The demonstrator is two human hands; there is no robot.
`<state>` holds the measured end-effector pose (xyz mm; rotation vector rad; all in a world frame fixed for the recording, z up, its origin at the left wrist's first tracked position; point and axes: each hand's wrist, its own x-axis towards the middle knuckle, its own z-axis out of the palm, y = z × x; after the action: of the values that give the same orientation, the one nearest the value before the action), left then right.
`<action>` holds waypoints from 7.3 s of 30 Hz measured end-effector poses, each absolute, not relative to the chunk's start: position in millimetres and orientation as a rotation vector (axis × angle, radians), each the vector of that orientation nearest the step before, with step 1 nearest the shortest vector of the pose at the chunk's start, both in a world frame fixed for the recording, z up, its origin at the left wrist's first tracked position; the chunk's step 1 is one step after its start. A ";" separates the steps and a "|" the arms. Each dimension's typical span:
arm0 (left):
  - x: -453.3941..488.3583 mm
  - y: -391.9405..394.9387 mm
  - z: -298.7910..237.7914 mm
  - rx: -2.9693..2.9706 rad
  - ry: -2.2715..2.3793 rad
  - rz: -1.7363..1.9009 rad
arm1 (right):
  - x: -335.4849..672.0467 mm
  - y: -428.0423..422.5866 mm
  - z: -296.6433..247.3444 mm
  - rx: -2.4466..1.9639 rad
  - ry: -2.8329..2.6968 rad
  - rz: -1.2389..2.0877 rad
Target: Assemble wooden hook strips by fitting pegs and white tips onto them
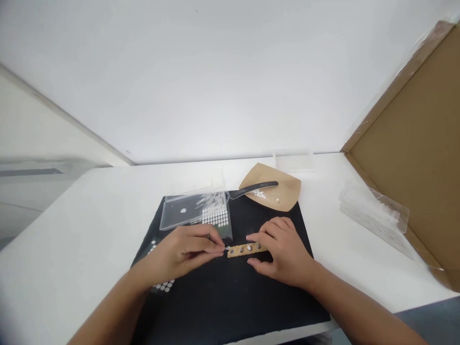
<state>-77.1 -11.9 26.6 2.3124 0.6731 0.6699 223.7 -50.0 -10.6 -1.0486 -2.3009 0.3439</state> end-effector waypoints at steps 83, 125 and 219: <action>-49.5 -25.2 6.5 2.347 0.758 0.699 | 215.2 -52.9 -9.3 -0.826 -2.158 0.500; -25.6 -41.7 10.3 2.102 0.577 1.004 | 212.0 -54.2 -10.7 -0.643 -2.128 0.278; -12.8 -55.8 10.3 1.314 0.769 0.973 | 210.9 -55.3 -4.6 -0.680 -2.014 0.519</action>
<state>-12.8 -55.8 10.3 1.3137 0.7691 0.9725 210.9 -55.3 -4.6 -0.6804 -2.0140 0.5194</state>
